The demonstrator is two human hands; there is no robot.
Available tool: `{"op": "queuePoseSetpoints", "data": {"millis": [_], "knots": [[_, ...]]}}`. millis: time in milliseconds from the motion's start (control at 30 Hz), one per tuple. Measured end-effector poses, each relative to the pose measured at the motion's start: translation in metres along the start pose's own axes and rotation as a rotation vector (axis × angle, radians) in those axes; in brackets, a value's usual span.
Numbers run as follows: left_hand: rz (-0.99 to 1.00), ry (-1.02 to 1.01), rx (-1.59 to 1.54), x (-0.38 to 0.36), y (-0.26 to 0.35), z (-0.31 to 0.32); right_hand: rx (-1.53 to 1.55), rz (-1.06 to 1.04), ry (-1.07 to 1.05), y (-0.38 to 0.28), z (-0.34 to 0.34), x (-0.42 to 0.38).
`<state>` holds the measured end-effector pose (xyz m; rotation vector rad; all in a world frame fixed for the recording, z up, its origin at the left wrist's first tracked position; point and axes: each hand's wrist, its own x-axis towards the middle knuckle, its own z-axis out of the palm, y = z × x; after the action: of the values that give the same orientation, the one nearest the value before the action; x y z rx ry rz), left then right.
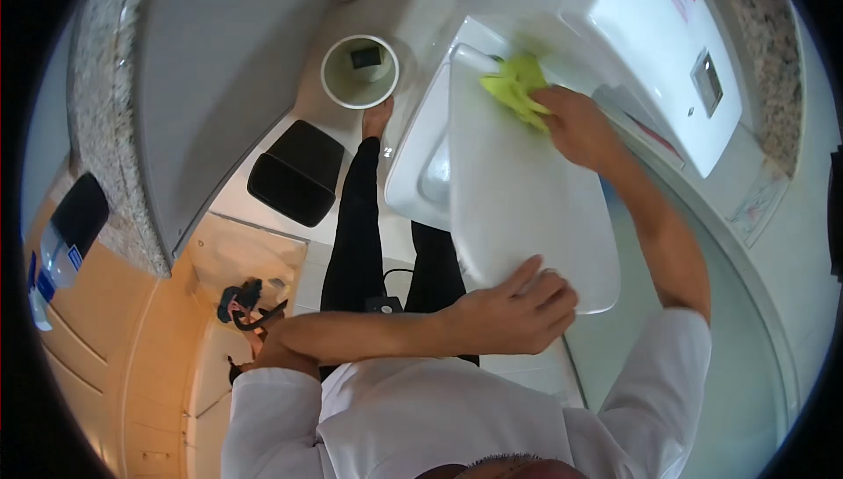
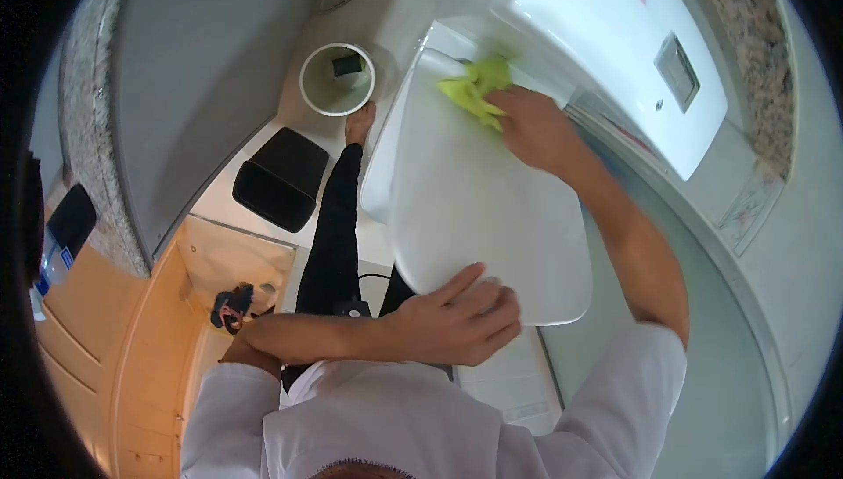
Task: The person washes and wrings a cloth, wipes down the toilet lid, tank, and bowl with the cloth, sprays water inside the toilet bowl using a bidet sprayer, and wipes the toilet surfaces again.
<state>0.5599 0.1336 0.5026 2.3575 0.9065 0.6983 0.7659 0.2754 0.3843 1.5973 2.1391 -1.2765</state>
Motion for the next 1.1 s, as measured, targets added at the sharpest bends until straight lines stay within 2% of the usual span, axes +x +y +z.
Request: {"op": "queuePoseSetpoints", "data": {"millis": [100,133,200,233,267,333,367,400,433,467,500,533,567,600,667,700,733,767,800,867,900,933,967,1000,1033,1067,1100], "knots": [[0.036,0.086,-0.042,0.030,-0.002,0.000,0.078,0.174,0.070,-0.065,-0.096,-0.061],[0.028,0.097,-0.040,0.039,-0.005,0.003,0.164,0.158,0.430,-0.048,-0.090,-0.090],[0.105,0.272,-0.062,0.058,-0.013,0.009,0.211,0.258,0.431,-0.091,-0.150,-0.122],[0.152,0.385,-0.114,0.070,-0.019,0.013,0.342,0.222,0.663,-0.084,-0.162,-0.151],[0.146,0.395,-0.115,0.081,-0.026,0.013,0.473,0.181,0.893,-0.079,-0.171,-0.175],[0.276,0.560,-0.342,0.102,-0.038,0.010,0.391,0.153,1.437,-0.102,-0.181,-0.191],[0.276,0.567,-0.341,0.114,-0.044,0.012,0.170,0.015,1.475,-0.110,-0.178,-0.198],[0.304,0.712,-0.385,0.125,-0.050,0.014,-0.050,-0.123,1.496,-0.121,-0.173,-0.199],[0.331,0.855,-0.429,0.129,-0.054,0.014,0.125,-0.171,1.585,-0.135,-0.172,-0.198],[0.329,0.860,-0.424,0.127,-0.056,0.016,0.306,-0.220,1.666,-0.149,-0.172,-0.195],[0.320,0.887,-0.582,0.123,-0.059,0.017,0.306,-0.224,1.662,-0.147,-0.170,-0.205],[0.309,0.911,-0.742,0.120,-0.061,0.020,0.233,-0.219,1.519,-0.137,-0.165,-0.222],[0.299,0.766,-0.825,0.115,-0.071,0.007,0.159,-0.211,1.375,-0.125,-0.158,-0.243],[0.295,0.769,-0.830,0.108,-0.074,0.001,0.085,-0.198,1.230,-0.113,-0.152,-0.265],[0.013,0.593,-0.856,0.100,-0.079,-0.004,-0.057,-0.169,0.942,-0.102,-0.145,-0.289],[-0.166,0.763,-0.827,0.106,-0.085,-0.009,0.389,0.100,0.875,-0.147,-0.120,-0.221],[-0.168,0.767,-0.829,0.115,-0.093,-0.006,0.375,0.082,0.906,-0.183,-0.110,-0.161],[-0.275,0.812,-0.991,0.129,-0.102,0.001,0.364,0.062,0.934,-0.203,-0.105,-0.117],[-0.385,0.856,-1.152,0.142,-0.113,0.006,0.185,0.026,0.942,-0.206,-0.102,-0.094],[-0.486,1.030,-1.122,0.161,-0.139,0.009,-0.202,0.089,1.025,-0.182,-0.093,-0.095],[-0.461,1.012,-1.263,0.160,-0.160,0.000,-0.360,0.112,1.009,-0.166,-0.090,-0.096],[-0.430,0.991,-1.447,0.152,-0.183,-0.007,-0.363,0.107,1.000,-0.151,-0.090,-0.095],[-0.463,0.904,-1.540,0.131,-0.200,-0.024,-0.403,0.172,0.990,-0.137,-0.090,-0.093],[-0.484,0.781,-1.692,0.113,-0.226,-0.009,-0.442,0.241,0.982,-0.124,-0.088,-0.089],[-0.221,0.907,-1.536,0.106,-0.254,-0.003,-0.305,0.228,1.026,-0.112,-0.084,-0.086],[-0.219,0.904,-1.538,0.093,-0.259,-0.010,-0.306,0.230,1.028,-0.110,-0.086,-0.083],[-0.219,0.753,-1.375,0.081,-0.262,-0.022,-0.389,0.203,1.061,-0.111,-0.088,-0.077]]}}
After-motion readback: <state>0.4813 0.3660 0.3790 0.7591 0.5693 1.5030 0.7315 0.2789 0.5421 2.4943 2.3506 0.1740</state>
